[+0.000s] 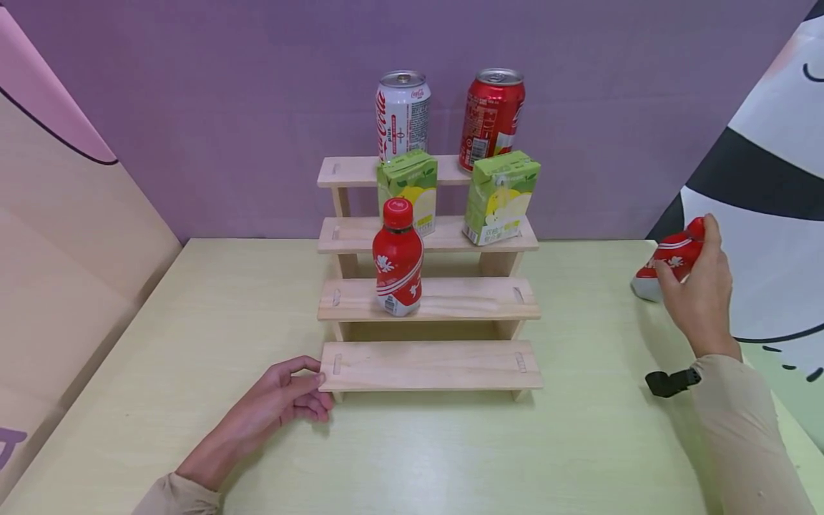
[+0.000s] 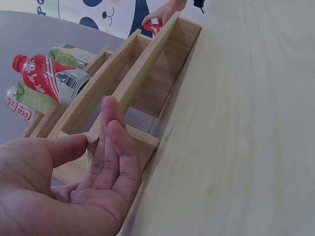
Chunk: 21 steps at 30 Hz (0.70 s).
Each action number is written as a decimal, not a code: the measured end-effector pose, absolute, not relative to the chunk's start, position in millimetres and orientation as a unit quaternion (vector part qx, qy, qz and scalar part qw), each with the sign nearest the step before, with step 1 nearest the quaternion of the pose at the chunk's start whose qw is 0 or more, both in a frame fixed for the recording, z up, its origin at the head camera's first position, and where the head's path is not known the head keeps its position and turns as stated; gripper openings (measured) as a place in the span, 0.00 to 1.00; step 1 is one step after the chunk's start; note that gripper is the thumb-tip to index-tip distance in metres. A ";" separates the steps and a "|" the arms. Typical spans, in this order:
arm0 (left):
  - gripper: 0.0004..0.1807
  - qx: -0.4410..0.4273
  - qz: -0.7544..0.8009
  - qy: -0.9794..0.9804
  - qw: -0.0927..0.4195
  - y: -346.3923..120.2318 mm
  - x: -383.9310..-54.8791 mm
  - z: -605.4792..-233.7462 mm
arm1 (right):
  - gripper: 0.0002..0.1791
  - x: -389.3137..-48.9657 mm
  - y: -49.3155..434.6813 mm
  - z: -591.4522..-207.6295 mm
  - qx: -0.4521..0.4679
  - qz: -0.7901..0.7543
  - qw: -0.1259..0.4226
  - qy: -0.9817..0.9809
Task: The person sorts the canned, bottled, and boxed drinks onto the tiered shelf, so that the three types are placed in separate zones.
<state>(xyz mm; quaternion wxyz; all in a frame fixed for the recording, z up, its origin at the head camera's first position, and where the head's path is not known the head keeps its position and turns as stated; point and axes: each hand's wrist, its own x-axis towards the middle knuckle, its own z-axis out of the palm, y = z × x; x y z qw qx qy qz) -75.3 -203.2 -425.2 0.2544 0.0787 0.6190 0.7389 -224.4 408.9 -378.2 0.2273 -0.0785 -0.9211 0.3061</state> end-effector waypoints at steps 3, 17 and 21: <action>0.13 0.079 0.741 0.616 0.254 -203.0 -75.5 -426.5 | 0.54 -225.2 410.8 -380.9 -0.081 0.303 0.236 -0.920; 0.13 0.074 0.740 0.618 0.254 -204.1 -75.9 -428.2 | 0.52 -225.8 409.9 -383.9 -0.084 0.303 0.261 -0.913; 0.13 0.068 0.739 0.620 0.255 -203.1 -77.6 -427.3 | 0.51 -224.1 408.7 -380.1 -0.089 0.306 0.257 -0.912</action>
